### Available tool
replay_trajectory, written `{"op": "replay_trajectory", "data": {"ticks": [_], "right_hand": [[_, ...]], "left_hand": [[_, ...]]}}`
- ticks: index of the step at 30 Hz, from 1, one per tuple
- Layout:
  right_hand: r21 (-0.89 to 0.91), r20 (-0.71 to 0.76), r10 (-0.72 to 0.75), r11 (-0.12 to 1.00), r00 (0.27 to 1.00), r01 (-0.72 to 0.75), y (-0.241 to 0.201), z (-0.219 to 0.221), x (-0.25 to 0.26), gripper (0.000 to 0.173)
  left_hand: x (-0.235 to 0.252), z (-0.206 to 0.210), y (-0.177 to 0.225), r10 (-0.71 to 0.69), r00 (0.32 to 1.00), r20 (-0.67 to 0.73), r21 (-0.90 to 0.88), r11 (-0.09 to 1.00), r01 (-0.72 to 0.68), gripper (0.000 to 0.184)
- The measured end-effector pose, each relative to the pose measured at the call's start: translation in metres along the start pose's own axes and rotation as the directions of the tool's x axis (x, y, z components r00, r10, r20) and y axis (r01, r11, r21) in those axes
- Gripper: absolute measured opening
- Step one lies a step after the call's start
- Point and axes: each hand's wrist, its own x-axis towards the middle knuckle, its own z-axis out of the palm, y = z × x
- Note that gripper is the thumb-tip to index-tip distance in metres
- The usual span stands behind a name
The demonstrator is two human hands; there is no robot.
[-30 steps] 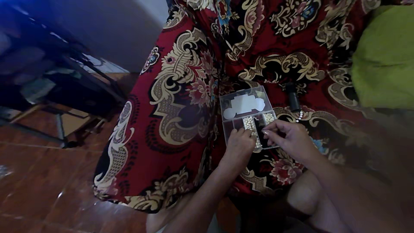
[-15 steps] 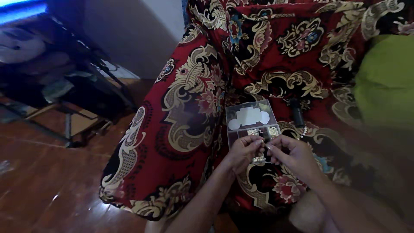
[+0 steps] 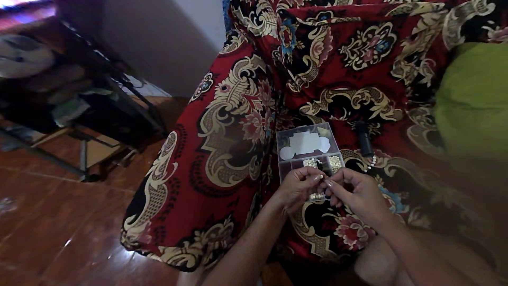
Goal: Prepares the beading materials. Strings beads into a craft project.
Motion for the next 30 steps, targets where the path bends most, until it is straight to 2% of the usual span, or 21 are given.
{"op": "replay_trajectory", "data": {"ticks": [4,9,30], "right_hand": [[-0.007,0.004,0.013,1.0,1.0,-0.013,-0.0004,-0.0003,-0.0002,0.006],[0.005,0.026,0.045,0.999,0.999,-0.045,-0.0026,-0.0005,-0.0011,0.006],[0.004,0.031,0.062,0.998,0.998,-0.062,-0.0033,0.0,-0.0016,0.006]], "left_hand": [[-0.0014,0.0019,0.0045,0.1,0.995,-0.014,0.133,0.986,-0.098,0.015],[-0.0003,-0.0047,0.0049,0.21,0.977,0.042,0.218,0.952,-0.214,0.015],[0.0001,-0.007,0.007,0.267,0.959,0.093,0.258,0.924,-0.282,0.015]]}}
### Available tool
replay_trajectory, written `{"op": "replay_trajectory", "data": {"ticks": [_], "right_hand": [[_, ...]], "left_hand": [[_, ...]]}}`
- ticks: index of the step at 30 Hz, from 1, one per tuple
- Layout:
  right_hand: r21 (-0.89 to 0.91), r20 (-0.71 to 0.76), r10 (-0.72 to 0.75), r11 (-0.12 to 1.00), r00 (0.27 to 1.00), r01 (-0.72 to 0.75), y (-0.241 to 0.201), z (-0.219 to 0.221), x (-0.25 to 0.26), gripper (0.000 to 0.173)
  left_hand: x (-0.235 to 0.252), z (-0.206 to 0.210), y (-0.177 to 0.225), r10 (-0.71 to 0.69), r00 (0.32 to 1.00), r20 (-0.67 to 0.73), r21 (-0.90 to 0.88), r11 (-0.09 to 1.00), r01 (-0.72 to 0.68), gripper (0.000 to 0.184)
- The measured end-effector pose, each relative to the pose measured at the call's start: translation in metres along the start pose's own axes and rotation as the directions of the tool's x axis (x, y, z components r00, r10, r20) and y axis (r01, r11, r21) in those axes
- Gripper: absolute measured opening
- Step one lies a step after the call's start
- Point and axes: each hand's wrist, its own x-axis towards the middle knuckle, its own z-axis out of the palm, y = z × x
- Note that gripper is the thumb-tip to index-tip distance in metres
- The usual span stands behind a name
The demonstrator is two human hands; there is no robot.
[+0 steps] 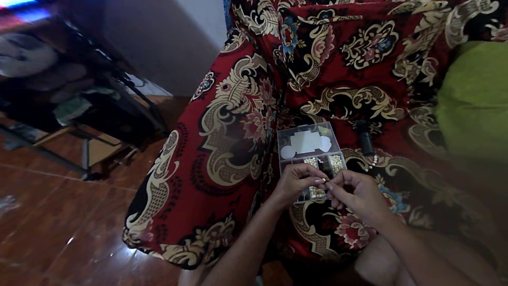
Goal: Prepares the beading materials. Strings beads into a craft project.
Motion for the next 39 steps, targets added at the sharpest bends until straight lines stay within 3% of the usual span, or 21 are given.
{"op": "replay_trajectory", "data": {"ticks": [7,17,31,36,39], "right_hand": [[0.015,0.019,-0.003,1.0,1.0,0.003,0.0,-0.001,0.001,0.006],[0.047,0.068,0.046,0.998,0.997,-0.049,-0.001,-0.006,0.003,0.005],[0.017,0.114,0.072,0.997,0.991,-0.075,-0.001,-0.007,0.004,0.004],[0.011,0.115,0.067,0.998,0.991,-0.069,-0.001,-0.009,0.004,0.004],[0.021,0.093,0.082,0.996,0.992,-0.085,-0.003,-0.011,0.004,0.004]], "left_hand": [[0.0,-0.001,0.002,0.033,0.999,-0.003,0.039,0.999,-0.033,0.014],[-0.002,-0.002,0.003,0.18,0.983,0.032,0.194,0.964,-0.183,0.011],[-0.002,-0.001,0.001,0.236,0.97,0.053,0.263,0.934,-0.242,0.01],[-0.002,-0.001,0.001,0.238,0.97,0.05,0.275,0.93,-0.242,0.01],[-0.001,0.001,0.006,0.148,0.988,-0.034,0.211,0.968,-0.137,0.01]]}}
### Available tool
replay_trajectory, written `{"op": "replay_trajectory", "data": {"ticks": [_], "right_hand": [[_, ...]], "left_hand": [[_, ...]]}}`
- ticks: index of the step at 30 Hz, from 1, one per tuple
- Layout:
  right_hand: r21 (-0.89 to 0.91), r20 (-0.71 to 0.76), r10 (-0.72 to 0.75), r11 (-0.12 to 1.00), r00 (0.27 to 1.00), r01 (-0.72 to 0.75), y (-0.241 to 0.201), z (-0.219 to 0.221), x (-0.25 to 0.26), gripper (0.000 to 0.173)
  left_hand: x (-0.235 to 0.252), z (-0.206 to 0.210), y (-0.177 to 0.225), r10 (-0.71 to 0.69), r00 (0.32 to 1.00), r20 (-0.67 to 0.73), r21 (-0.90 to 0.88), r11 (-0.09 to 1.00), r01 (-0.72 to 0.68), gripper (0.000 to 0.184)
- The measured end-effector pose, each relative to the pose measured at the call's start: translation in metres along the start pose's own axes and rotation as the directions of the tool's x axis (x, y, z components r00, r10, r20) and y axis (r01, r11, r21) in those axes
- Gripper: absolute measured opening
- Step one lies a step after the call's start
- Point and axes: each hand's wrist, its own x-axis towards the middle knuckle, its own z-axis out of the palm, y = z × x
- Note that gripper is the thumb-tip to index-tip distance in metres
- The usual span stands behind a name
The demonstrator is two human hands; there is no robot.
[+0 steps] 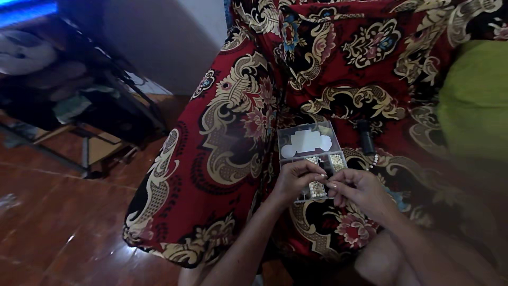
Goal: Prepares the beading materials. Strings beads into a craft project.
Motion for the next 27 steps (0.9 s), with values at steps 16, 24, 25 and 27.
{"op": "replay_trajectory", "data": {"ticks": [16,24,25,27], "right_hand": [[0.134,0.011,0.024,0.991,1.0,-0.026,-0.002,0.005,-0.002,0.002],[0.161,0.045,0.062,0.985,0.997,-0.068,-0.001,0.006,-0.002,0.002],[0.16,0.043,0.065,0.985,0.997,-0.071,-0.001,0.006,-0.002,0.002],[0.16,0.038,0.073,0.984,0.997,-0.078,-0.002,0.006,-0.002,0.004]], "left_hand": [[-0.003,0.007,-0.007,-0.447,0.88,0.162,-0.424,0.774,0.471,0.018],[-0.006,0.01,-0.013,-0.471,0.849,0.239,-0.511,0.683,0.522,0.021],[-0.006,0.011,-0.015,-0.468,0.846,0.254,-0.535,0.661,0.526,0.022],[-0.007,0.015,-0.017,-0.482,0.834,0.27,-0.557,0.628,0.543,0.024]]}}
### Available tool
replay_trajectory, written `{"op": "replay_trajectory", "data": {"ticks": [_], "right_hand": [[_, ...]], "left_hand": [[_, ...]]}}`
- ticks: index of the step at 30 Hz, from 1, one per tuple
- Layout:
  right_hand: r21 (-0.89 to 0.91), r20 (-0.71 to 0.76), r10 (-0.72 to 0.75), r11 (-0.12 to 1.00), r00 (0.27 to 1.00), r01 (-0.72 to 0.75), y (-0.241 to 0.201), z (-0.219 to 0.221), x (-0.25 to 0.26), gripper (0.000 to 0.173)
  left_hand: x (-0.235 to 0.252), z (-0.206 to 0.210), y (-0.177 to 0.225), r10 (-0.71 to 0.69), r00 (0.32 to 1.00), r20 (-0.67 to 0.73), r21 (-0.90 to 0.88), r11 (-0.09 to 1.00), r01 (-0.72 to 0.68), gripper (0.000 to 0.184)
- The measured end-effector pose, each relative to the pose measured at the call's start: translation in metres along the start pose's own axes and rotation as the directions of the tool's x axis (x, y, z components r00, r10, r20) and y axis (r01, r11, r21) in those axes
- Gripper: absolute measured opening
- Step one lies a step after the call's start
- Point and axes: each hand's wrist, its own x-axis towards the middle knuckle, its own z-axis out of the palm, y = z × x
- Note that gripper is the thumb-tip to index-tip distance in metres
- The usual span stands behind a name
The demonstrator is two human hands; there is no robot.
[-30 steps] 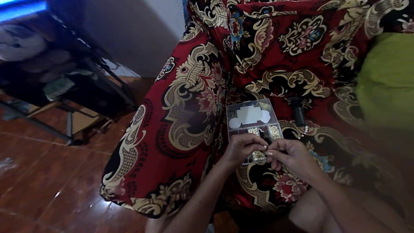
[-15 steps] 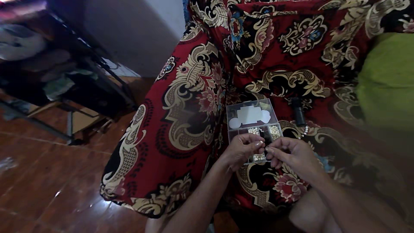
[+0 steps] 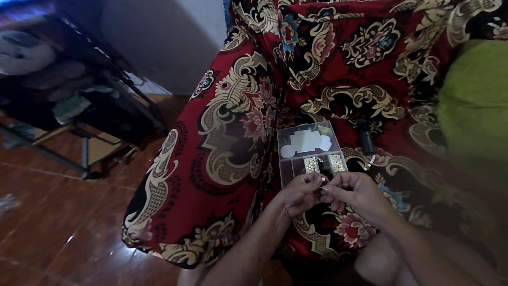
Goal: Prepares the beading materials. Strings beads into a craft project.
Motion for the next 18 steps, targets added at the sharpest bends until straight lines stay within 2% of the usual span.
{"op": "replay_trajectory", "data": {"ticks": [18], "right_hand": [[-0.018,-0.019,0.02,1.0,1.0,-0.021,0.0009,0.0005,0.0008,0.004]], "left_hand": [[-0.0004,0.0013,0.0015,0.003,0.999,-0.032,0.012,1.0,-0.003,0.023]]}}
